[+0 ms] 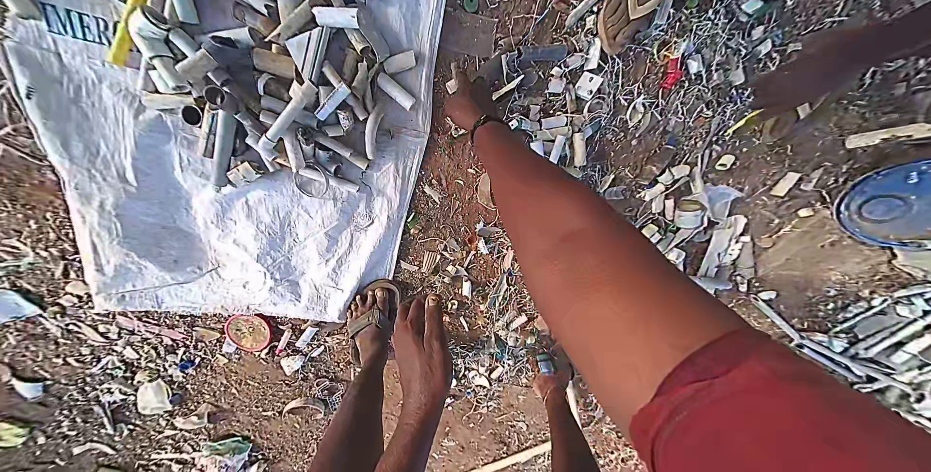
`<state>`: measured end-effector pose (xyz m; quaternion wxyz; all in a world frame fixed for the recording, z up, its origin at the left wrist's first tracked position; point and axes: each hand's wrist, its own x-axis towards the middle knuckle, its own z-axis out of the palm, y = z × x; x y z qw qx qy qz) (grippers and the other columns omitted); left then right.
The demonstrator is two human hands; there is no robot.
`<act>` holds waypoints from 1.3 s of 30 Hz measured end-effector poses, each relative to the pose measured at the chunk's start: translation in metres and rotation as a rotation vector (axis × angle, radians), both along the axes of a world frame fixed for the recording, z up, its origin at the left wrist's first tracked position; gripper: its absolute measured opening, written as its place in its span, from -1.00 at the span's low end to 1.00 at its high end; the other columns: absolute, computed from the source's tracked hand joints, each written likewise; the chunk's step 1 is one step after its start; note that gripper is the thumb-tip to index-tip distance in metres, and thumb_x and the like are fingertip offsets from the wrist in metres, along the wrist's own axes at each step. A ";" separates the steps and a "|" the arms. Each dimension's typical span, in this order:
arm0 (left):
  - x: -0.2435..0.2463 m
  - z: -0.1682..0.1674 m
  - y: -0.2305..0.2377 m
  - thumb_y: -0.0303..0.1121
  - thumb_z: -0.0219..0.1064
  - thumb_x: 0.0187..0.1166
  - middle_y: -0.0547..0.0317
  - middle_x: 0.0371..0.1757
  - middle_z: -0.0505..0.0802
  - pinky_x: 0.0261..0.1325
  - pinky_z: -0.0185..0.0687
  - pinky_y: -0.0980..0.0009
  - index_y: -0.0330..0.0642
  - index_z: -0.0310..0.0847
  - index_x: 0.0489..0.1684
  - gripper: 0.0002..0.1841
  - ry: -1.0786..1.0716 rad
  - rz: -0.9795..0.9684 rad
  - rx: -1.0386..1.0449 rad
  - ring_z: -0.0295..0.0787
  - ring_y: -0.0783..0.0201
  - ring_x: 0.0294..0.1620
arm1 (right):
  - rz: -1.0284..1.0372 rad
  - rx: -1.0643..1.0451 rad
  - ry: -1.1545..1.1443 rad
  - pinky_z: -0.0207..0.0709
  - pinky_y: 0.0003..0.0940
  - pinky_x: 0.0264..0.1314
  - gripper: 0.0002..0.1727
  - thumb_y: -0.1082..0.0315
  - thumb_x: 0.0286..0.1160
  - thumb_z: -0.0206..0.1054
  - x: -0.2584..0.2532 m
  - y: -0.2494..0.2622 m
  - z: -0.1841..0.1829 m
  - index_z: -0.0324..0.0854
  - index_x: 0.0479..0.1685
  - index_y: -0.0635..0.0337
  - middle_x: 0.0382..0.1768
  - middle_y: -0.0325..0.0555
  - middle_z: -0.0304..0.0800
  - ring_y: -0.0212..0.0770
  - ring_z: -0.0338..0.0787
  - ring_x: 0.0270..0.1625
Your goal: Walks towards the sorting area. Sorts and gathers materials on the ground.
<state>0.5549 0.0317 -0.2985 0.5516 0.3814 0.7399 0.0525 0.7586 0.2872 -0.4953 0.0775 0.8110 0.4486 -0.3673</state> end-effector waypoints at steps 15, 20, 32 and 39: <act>-0.017 0.002 0.018 -0.10 -0.06 0.77 -0.06 0.12 0.78 0.41 0.30 -0.19 -0.25 0.81 -0.03 -0.49 -0.028 -0.050 0.052 0.63 0.02 0.29 | 0.138 -0.129 -0.076 0.43 0.32 0.54 -0.26 0.23 0.61 0.23 -0.023 -0.002 -0.014 0.21 0.86 0.01 0.81 0.29 0.11 0.29 0.40 0.70; -0.007 0.003 0.008 -0.08 -0.06 0.76 -0.11 0.16 0.78 0.41 0.31 -0.20 -0.29 0.81 0.01 -0.47 -0.039 -0.047 0.029 0.63 -0.02 0.31 | 0.027 0.260 0.021 0.40 0.05 0.62 -0.39 0.26 0.59 0.25 -0.042 -0.004 -0.002 0.49 0.70 0.01 0.56 0.21 0.55 0.17 0.54 0.59; 0.025 0.004 -0.012 -0.13 -0.02 0.79 -0.04 0.02 0.79 0.17 0.49 -0.02 -0.30 0.80 -0.06 -0.52 -0.003 -0.046 0.024 0.70 0.10 0.09 | -0.274 0.172 -0.002 0.65 0.08 0.35 -0.61 0.19 0.58 0.35 -0.012 -0.134 0.002 0.71 0.27 0.21 0.24 0.13 0.78 0.07 0.78 0.32; 0.041 -0.002 -0.041 -0.13 -0.01 0.80 0.06 -0.04 0.76 0.13 0.51 0.12 -0.26 0.79 -0.07 -0.54 -0.038 -0.032 -0.020 0.67 0.22 0.01 | -0.063 0.041 -0.214 0.54 0.27 0.37 -0.40 0.38 0.31 0.45 0.072 -0.187 -0.023 0.64 0.49 0.14 0.48 0.20 0.59 0.28 0.53 0.55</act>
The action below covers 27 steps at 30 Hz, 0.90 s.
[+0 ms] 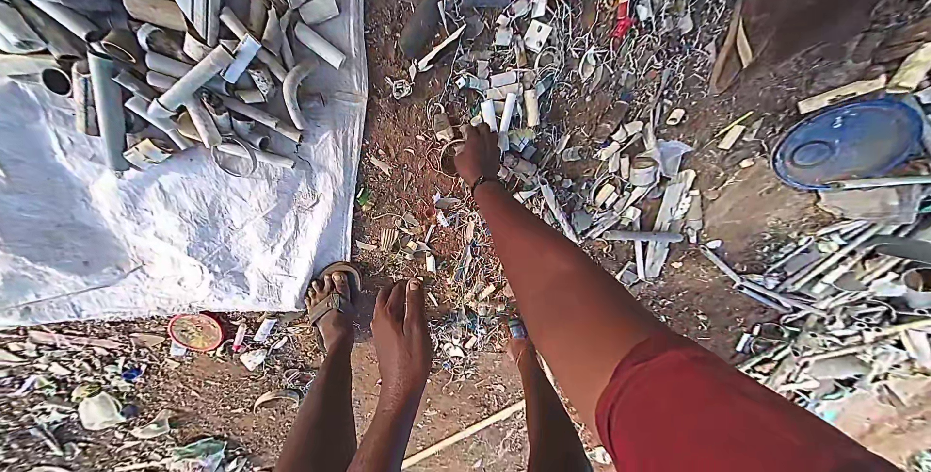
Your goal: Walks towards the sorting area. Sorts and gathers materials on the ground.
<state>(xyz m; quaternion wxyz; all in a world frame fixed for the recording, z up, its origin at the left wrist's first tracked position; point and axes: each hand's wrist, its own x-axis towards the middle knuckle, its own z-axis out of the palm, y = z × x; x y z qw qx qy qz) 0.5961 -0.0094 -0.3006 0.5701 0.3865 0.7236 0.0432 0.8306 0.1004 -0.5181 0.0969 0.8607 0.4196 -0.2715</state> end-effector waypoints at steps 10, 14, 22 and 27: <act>0.028 -0.003 -0.026 -0.21 0.02 0.82 0.13 -0.09 0.75 0.13 0.56 0.30 -0.24 0.78 -0.11 -0.60 -0.032 0.046 -0.037 0.68 0.34 -0.03 | 0.368 -0.145 0.066 0.57 0.32 0.31 -0.54 0.23 0.50 0.41 0.004 -0.033 0.005 0.70 0.36 0.21 0.49 0.45 0.51 0.42 0.64 0.39; 0.036 -0.002 -0.029 -0.20 0.01 0.84 0.07 -0.02 0.77 0.17 0.54 0.27 -0.26 0.78 -0.03 -0.59 -0.040 0.060 -0.082 0.68 0.30 0.03 | 0.340 -0.198 0.235 0.57 0.30 0.38 -0.58 0.17 0.54 0.39 -0.005 -0.074 0.015 0.74 0.29 0.19 0.54 0.36 0.48 0.33 0.63 0.46; 0.037 -0.008 -0.044 -0.24 -0.01 0.83 0.17 -0.13 0.77 0.11 0.58 0.36 -0.23 0.78 -0.09 -0.61 -0.050 0.072 -0.074 0.70 0.38 -0.05 | -0.098 0.137 0.058 0.62 0.05 0.35 -0.54 0.14 0.66 0.24 0.039 -0.028 0.001 0.66 0.44 0.12 0.45 0.12 0.64 0.10 0.71 0.41; 0.038 -0.008 -0.048 -0.23 0.00 0.83 0.13 -0.11 0.79 0.14 0.58 0.35 -0.26 0.78 -0.07 -0.60 -0.047 0.065 -0.084 0.72 0.37 -0.02 | 0.075 -0.149 0.018 0.62 0.30 0.23 -0.47 0.22 0.36 0.46 0.038 -0.017 -0.003 0.68 0.26 0.40 0.43 0.35 0.58 0.32 0.68 0.40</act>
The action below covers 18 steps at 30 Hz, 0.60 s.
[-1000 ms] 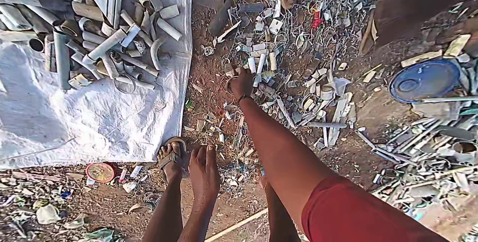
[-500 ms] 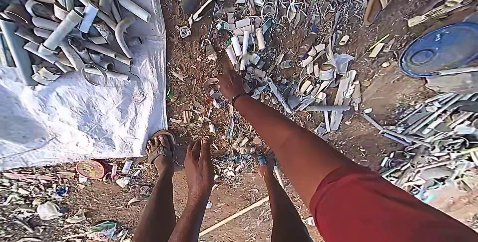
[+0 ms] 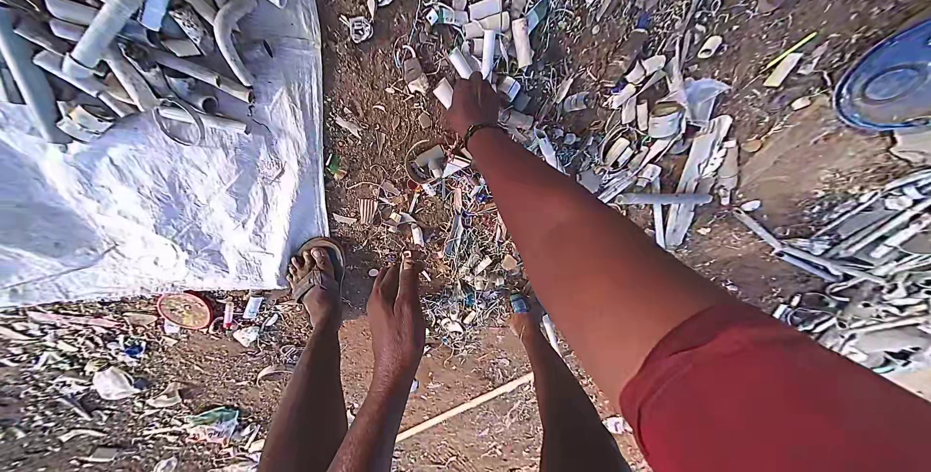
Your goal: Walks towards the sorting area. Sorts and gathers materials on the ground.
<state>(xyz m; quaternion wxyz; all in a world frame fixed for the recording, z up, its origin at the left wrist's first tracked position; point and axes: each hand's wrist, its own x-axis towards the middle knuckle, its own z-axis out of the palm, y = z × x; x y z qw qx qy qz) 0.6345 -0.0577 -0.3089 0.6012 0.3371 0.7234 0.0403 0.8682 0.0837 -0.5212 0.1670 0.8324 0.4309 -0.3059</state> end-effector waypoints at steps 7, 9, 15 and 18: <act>0.001 -0.001 -0.002 -0.23 -0.02 0.84 0.16 -0.11 0.81 0.14 0.58 0.32 -0.22 0.78 -0.10 -0.60 -0.005 -0.002 -0.009 0.72 0.36 0.00 | 0.133 0.200 -0.012 0.54 0.19 0.30 -0.38 0.23 0.29 0.51 -0.014 -0.054 -0.009 0.60 0.43 0.23 0.35 0.21 0.68 0.27 0.60 0.46; -0.002 -0.001 -0.003 -0.23 -0.03 0.84 0.16 -0.11 0.81 0.14 0.57 0.33 -0.21 0.78 -0.10 -0.59 0.003 -0.011 -0.014 0.71 0.36 0.00 | 0.182 0.206 -0.016 0.52 0.23 0.32 -0.38 0.28 0.34 0.48 -0.014 -0.050 -0.011 0.59 0.50 0.16 0.37 0.20 0.66 0.29 0.57 0.48; -0.002 -0.004 -0.008 -0.21 -0.04 0.84 0.19 -0.15 0.82 0.17 0.57 0.31 -0.20 0.78 -0.13 -0.58 0.020 -0.027 -0.001 0.73 0.38 -0.01 | 0.192 0.107 0.007 0.44 0.28 0.38 -0.44 0.29 0.20 0.53 -0.006 -0.038 -0.010 0.67 0.28 0.29 0.43 0.21 0.62 0.29 0.50 0.56; -0.003 -0.002 -0.007 -0.23 -0.03 0.85 0.21 -0.17 0.82 0.16 0.58 0.34 -0.21 0.77 -0.13 -0.59 -0.003 0.007 -0.014 0.73 0.41 -0.04 | 0.183 0.213 0.049 0.41 0.28 0.41 -0.43 0.16 0.34 0.48 -0.014 -0.052 -0.003 0.66 0.36 0.21 0.32 0.13 0.75 0.22 0.57 0.53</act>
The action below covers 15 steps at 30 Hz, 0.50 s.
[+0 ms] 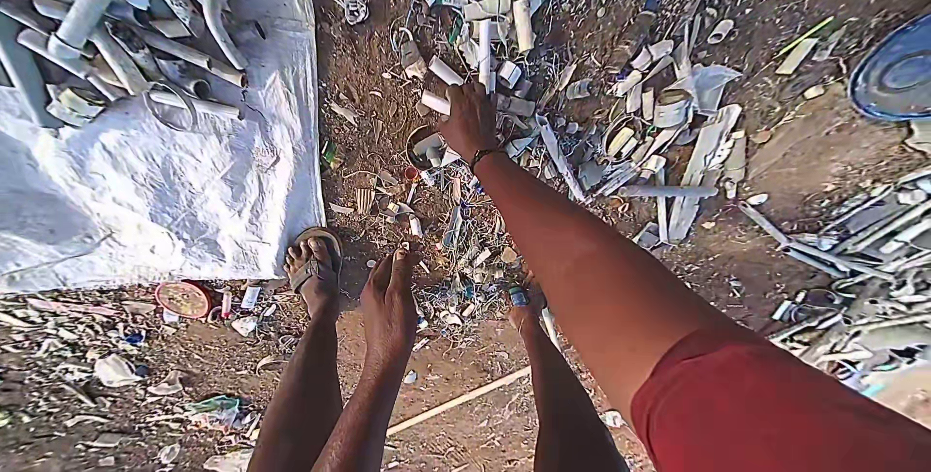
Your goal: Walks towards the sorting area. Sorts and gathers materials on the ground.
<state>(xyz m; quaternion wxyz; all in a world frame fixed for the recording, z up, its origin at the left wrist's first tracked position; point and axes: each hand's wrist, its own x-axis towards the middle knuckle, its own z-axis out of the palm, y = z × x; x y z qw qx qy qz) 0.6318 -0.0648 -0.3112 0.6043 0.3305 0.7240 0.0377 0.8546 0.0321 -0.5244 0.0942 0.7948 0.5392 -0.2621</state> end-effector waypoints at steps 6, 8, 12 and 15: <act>-0.001 0.000 0.001 -0.26 -0.06 0.86 0.24 -0.23 0.84 0.10 0.58 0.37 -0.20 0.77 -0.19 -0.58 -0.007 0.049 -0.007 0.75 0.43 -0.09 | 0.297 -0.084 0.076 0.28 0.37 0.52 -0.70 0.45 0.54 0.26 -0.027 -0.032 -0.003 0.75 0.18 0.12 0.31 0.18 0.69 0.30 0.51 0.53; -0.001 -0.001 -0.001 -0.27 -0.06 0.87 0.23 -0.25 0.83 0.10 0.60 0.38 -0.21 0.76 -0.20 -0.58 -0.013 0.066 -0.002 0.75 0.43 -0.10 | 0.293 -0.098 0.026 0.26 0.34 0.51 -0.69 0.44 0.57 0.23 -0.036 -0.032 -0.004 0.75 0.21 0.14 0.31 0.19 0.68 0.28 0.52 0.51; 0.000 0.000 -0.002 -0.28 -0.05 0.87 0.25 -0.27 0.81 0.07 0.59 0.41 -0.21 0.75 -0.20 -0.59 -0.024 0.091 -0.017 0.73 0.44 -0.14 | 0.303 -0.111 0.072 0.23 0.34 0.59 -0.61 0.47 0.64 0.15 -0.044 -0.040 0.002 0.68 0.37 0.08 0.42 0.13 0.64 0.25 0.45 0.61; 0.000 0.002 -0.001 -0.27 -0.06 0.88 0.25 -0.28 0.82 0.06 0.59 0.40 -0.21 0.75 -0.23 -0.58 -0.016 0.109 -0.028 0.74 0.43 -0.14 | 0.388 -0.089 0.116 0.29 0.24 0.57 -0.67 0.53 0.66 0.11 -0.045 -0.059 0.003 0.68 0.26 0.19 0.22 0.13 0.77 0.21 0.57 0.52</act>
